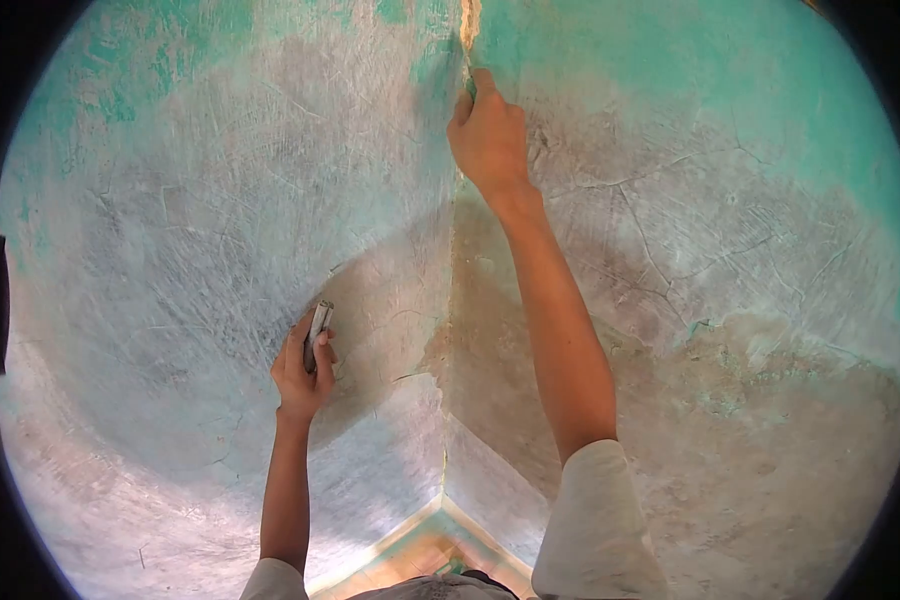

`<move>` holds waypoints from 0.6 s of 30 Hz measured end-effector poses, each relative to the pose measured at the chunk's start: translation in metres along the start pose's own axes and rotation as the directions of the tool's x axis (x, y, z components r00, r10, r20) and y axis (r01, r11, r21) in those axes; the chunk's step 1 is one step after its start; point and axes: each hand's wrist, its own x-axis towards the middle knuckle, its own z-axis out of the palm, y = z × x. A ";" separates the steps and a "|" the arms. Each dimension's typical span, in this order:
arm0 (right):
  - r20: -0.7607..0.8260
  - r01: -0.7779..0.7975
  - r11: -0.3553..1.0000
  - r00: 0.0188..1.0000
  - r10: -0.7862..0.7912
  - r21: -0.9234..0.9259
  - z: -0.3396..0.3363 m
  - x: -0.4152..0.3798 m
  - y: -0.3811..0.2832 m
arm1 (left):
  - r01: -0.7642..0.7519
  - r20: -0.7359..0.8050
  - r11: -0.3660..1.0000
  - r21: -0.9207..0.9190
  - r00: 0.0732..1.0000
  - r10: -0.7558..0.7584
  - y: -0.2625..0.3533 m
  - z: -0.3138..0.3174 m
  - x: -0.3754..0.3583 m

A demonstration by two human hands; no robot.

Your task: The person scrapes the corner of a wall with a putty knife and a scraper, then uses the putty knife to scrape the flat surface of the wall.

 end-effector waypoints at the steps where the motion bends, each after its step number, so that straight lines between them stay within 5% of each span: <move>1: 0.003 0.019 1.000 1.000 -0.019 -0.006 0.001 -0.002 -0.002 | -0.006 -0.002 1.000 0.015 1.000 0.006 0.001 -0.001 -0.001; 7: 0.066 -0.081 0.996 0.994 0.082 -0.029 -0.011 0.009 0.000 | -0.091 -0.033 0.994 0.066 0.995 0.094 -0.002 0.002 0.004; 18: 0.065 0.015 0.996 0.998 -0.010 -0.084 -0.007 0.003 -0.011 | -0.074 -0.049 0.996 0.044 0.996 0.076 -0.003 0.003 0.000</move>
